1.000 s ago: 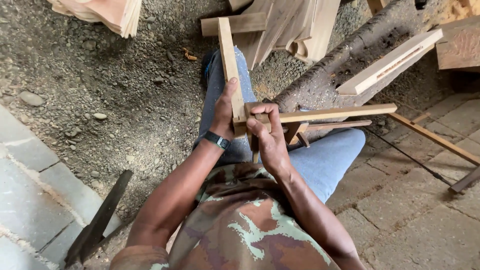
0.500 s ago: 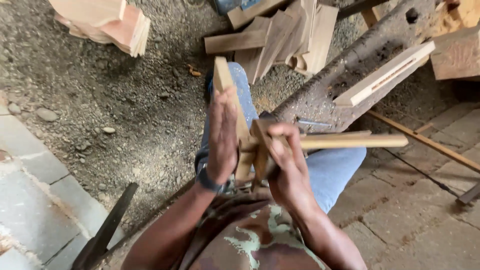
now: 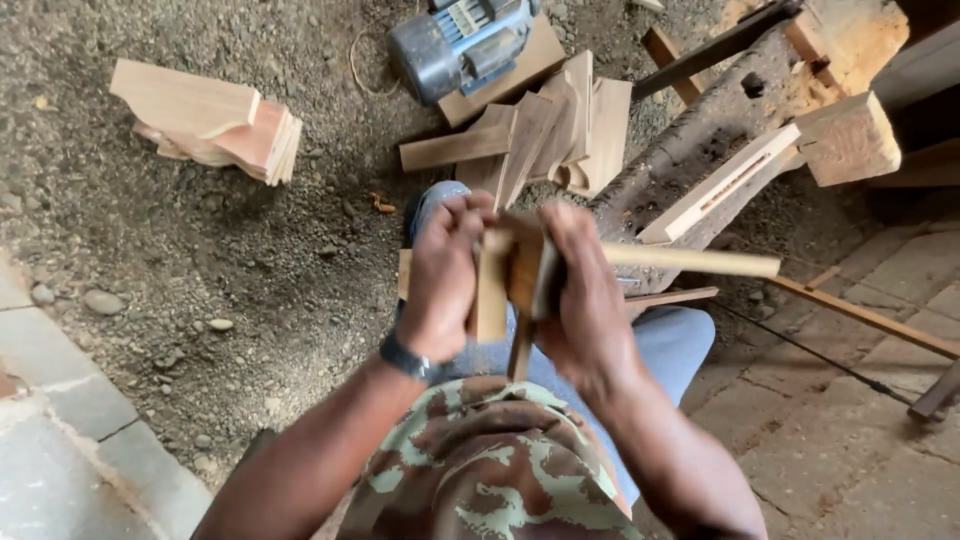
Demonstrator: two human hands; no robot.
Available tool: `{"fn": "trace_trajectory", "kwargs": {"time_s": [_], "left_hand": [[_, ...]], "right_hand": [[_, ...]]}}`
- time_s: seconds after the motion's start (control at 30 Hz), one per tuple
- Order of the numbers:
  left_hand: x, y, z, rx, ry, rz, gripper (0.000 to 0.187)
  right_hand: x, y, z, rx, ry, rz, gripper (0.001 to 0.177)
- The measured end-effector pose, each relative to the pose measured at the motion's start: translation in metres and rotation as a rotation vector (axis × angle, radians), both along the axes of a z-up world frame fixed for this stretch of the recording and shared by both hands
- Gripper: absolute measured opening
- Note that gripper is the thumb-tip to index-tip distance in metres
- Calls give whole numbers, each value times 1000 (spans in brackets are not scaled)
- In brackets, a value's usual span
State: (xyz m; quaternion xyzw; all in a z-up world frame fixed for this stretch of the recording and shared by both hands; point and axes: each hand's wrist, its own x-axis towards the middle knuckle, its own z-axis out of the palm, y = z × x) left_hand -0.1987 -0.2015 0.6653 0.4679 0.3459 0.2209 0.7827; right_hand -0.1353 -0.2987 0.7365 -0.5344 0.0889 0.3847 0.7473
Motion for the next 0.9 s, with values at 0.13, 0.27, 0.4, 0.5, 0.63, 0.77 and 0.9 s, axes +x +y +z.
{"fn": "trace_trajectory", "kwargs": {"time_s": [0.13,0.27,0.4,0.5,0.63,0.77,0.9], "left_hand": [[21,25,39,-247,-28,108,19],[9,23,72,-377,-107,131,23],[28,45,45,-499,28,63,16],[37,53,35,-354,52,95,21],[28,50,15,207,-4,95,34],[42,49,12,290,91,195,29],[52,58,-15,37,-149,344,10]], "right_hand": [[31,26,36,201,88,167,25],[13,19,65,365,-1,176,16],[24,37,38,286,-15,107,21],[36,54,22,249,-66,74,22],[48,79,16,180,-381,211,38],[43,79,7,153,-400,181,34],[41,62,17,151,-319,337,28]]}}
